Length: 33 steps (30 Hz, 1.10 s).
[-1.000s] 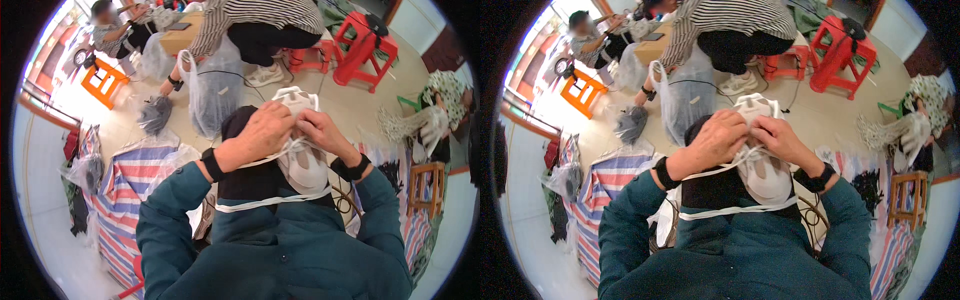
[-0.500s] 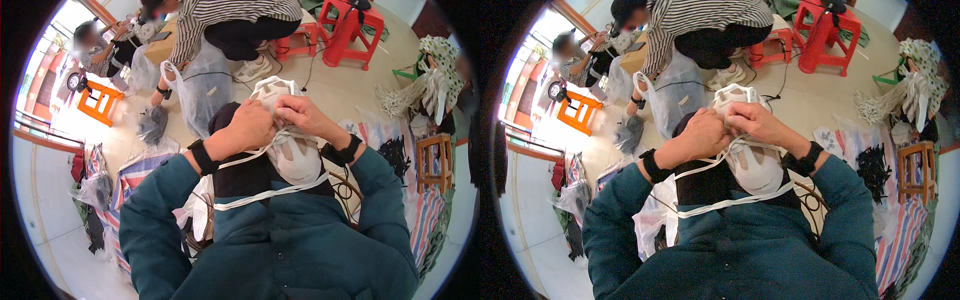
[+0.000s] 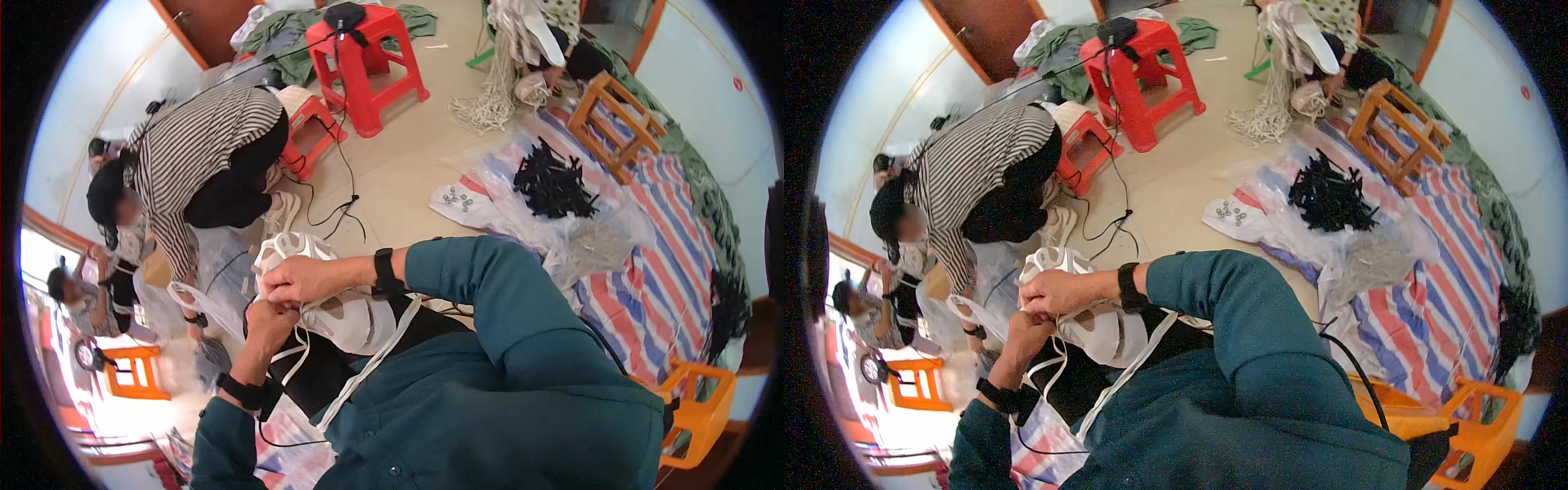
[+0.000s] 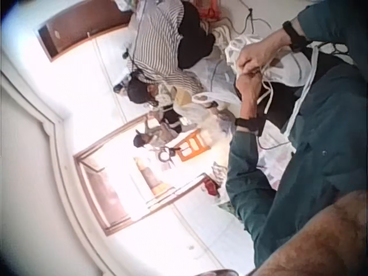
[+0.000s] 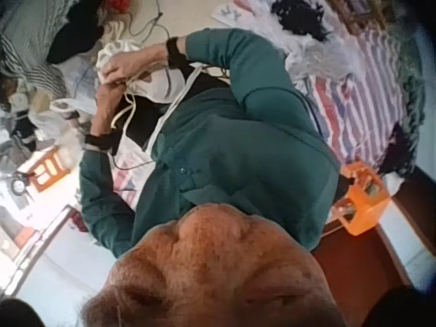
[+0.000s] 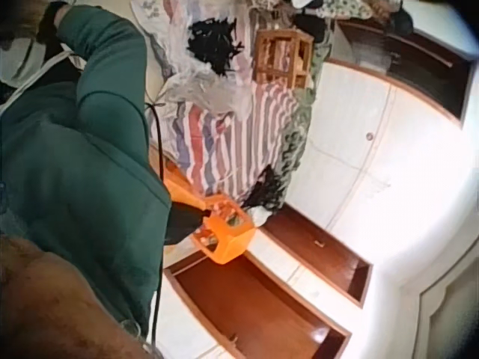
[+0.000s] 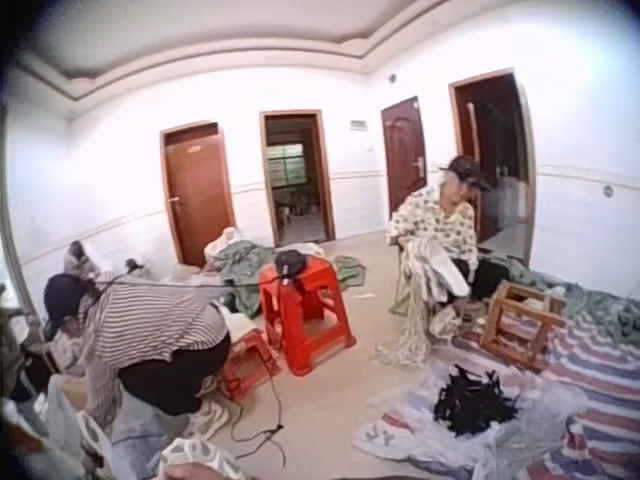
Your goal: Lace a white athletic shoe while seated.
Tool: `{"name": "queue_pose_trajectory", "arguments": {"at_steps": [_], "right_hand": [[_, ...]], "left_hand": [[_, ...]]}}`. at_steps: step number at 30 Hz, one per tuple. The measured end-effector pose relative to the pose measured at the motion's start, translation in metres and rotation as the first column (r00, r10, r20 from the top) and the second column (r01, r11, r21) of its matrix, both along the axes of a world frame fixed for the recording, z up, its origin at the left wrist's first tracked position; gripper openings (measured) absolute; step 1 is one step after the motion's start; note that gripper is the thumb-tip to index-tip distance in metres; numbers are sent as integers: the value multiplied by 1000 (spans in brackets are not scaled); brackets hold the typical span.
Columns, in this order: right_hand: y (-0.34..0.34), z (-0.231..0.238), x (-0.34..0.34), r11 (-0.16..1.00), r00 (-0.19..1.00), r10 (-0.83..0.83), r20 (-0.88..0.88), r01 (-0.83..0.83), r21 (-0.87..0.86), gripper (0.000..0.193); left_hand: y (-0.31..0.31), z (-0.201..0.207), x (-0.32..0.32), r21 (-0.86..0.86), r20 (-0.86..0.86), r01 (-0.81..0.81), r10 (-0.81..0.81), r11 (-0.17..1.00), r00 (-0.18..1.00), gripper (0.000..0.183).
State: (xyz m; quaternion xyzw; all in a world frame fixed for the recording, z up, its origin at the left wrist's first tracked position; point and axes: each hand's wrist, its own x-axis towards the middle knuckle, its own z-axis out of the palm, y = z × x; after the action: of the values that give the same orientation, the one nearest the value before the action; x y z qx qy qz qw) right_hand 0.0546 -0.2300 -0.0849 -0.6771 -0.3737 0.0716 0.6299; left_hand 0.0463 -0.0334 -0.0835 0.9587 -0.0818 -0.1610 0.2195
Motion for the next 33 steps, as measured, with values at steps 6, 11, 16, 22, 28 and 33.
{"name": "queue_pose_trajectory", "arguments": {"at_steps": [6,11,16,22,28,33], "right_hand": [[-3,1,-1,999,999,-14,-29,15,35,19],[-1,-6,4,998,1000,-11,-1,11,55,19],[10,-16,8,988,974,-154,165,149,41,19],[11,-17,13,991,985,-134,108,134,4,22],[3,-3,7,991,996,-83,39,87,-103,21],[3,-2,2,996,995,-79,-62,77,-40,18]], "left_hand": [[-4,-1,-22,-308,217,45,24,950,976,14],[-6,3,-34,-417,233,39,65,908,970,8],[-12,-1,-34,-484,226,9,115,875,967,7],[-22,-2,-35,-471,380,36,166,881,910,9],[-23,-1,-36,-376,368,-12,162,926,915,12],[-31,0,-42,-165,665,120,21,979,746,10]]}}
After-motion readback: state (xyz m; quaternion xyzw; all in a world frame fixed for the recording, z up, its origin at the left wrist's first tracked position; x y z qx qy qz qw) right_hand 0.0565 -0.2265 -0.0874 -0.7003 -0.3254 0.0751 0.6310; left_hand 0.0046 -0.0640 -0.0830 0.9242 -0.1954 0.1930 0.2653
